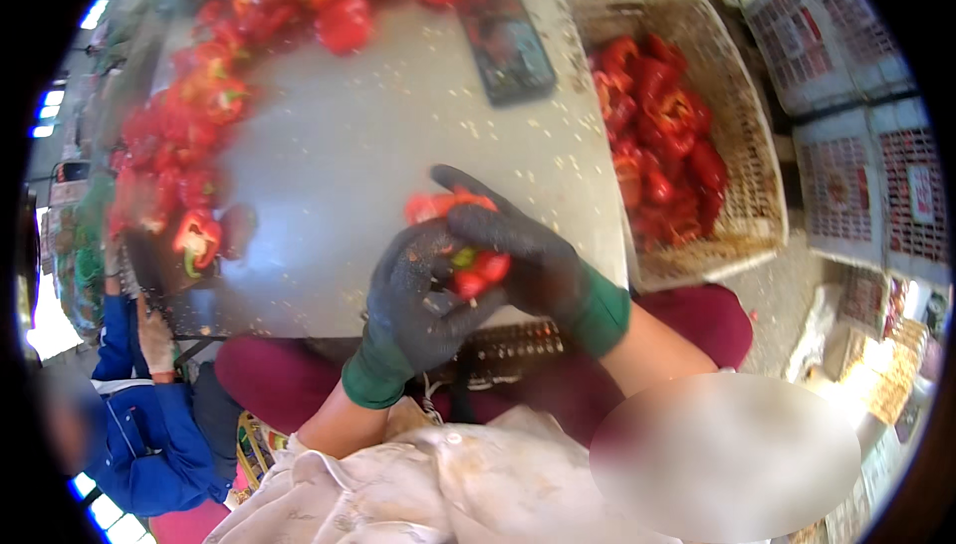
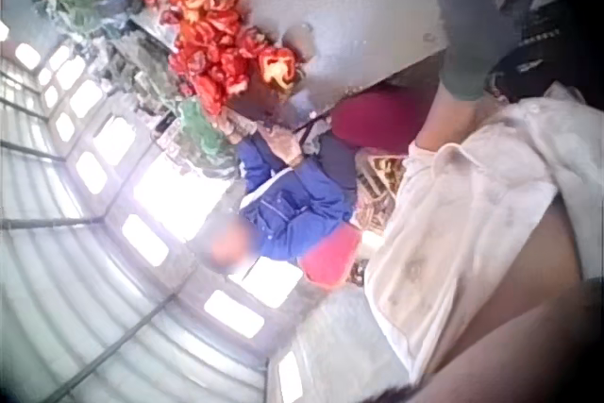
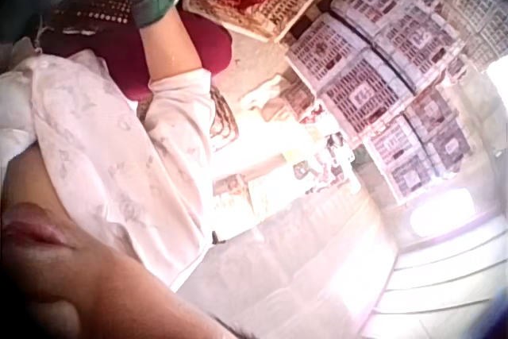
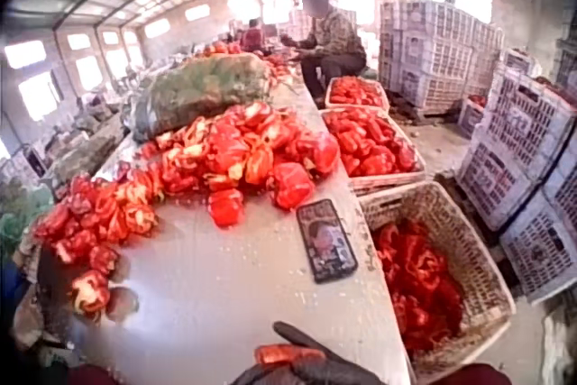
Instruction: The person removes the core and seeds from red bell peppers by hand, placing the cleaned peppers into a basket. The person works at a table with large piles of peppers and multiple workers in the background.
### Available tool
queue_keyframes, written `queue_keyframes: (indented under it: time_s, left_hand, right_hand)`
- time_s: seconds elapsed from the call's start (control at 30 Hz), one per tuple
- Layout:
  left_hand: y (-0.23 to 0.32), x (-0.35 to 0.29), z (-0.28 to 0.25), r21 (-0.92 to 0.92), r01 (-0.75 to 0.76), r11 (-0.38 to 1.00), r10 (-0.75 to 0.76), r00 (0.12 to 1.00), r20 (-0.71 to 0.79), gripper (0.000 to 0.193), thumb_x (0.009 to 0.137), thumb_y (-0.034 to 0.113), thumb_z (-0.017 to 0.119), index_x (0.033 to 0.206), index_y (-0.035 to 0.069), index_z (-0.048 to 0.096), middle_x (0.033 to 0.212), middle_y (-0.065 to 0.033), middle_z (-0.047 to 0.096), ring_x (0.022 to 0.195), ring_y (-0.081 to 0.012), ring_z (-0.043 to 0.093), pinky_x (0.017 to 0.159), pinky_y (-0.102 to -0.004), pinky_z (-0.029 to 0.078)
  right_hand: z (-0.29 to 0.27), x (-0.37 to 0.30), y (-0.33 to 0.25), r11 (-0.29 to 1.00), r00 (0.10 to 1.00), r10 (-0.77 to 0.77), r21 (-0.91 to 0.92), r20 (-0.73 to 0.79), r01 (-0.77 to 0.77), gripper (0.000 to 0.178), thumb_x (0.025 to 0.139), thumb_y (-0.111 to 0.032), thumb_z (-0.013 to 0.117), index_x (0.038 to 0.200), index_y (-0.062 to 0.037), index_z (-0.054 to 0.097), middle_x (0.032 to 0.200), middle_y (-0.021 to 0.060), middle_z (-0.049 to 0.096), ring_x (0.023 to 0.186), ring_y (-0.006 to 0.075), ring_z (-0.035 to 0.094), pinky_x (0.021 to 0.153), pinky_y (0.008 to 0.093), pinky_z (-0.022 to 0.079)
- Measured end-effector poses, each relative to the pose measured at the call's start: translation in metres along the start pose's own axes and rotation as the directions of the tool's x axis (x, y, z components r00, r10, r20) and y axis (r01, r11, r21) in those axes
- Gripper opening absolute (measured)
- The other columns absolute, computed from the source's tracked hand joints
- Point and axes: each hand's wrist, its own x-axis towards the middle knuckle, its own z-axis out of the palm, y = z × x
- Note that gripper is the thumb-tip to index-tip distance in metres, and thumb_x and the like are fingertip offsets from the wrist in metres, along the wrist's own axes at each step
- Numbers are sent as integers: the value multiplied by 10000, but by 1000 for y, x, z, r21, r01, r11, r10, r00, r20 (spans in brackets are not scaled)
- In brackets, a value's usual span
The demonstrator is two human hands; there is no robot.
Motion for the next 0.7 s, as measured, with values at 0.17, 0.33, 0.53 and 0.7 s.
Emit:
queue_keyframes:
  time_s: [0.17, 0.33, 0.53, 0.7]
  left_hand:
    - [30, -3, -13, -432, 277, 858, -270, 960, 79, 539, 802, -39, 751, 1312, 22, 586, 1219, -189, 653, 995, -199, 670, 791, -325, 558]
    - [22, 10, -30, 130, -123, 984, 101, 981, 169, 485, 815, 62, 751, 1280, 25, 617, 1271, -213, 633, 926, -273, 698, 728, -382, 580]
    - [25, 14, -7, 401, -150, 904, -17, 924, 382, 630, 712, 284, 809, 1268, 83, 594, 1149, -219, 629, 785, -396, 651, 646, -468, 525]
    - [18, 14, -2, 412, -109, 904, -78, 908, 412, 526, 713, 367, 816, 1140, 112, 645, 1081, -141, 661, 778, -346, 675, 648, -439, 550]
  right_hand:
    - [10, -8, 2, 991, 994, -105, 84, -7, 105, 722, 952, -338, 613, 1520, 6, 330, 1373, 160, 556, 1243, 263, 565, 1089, 375, 421]
    - [16, -9, -1, 990, 990, -137, 42, -28, 138, 717, 960, -321, 608, 1521, 15, 313, 1355, 154, 560, 1226, 253, 574, 1095, 380, 417]
    - [5, -7, 7, 996, 978, -91, 4, -187, 94, 530, 961, -251, 553, 1414, 4, 454, 1128, 96, 619, 1033, 159, 599, 914, 290, 483]
    - [14, -6, -8, 958, 973, -97, -285, -207, 35, 379, 928, -160, 572, 1268, 7, 579, 1041, 56, 634, 943, 125, 602, 858, 266, 478]
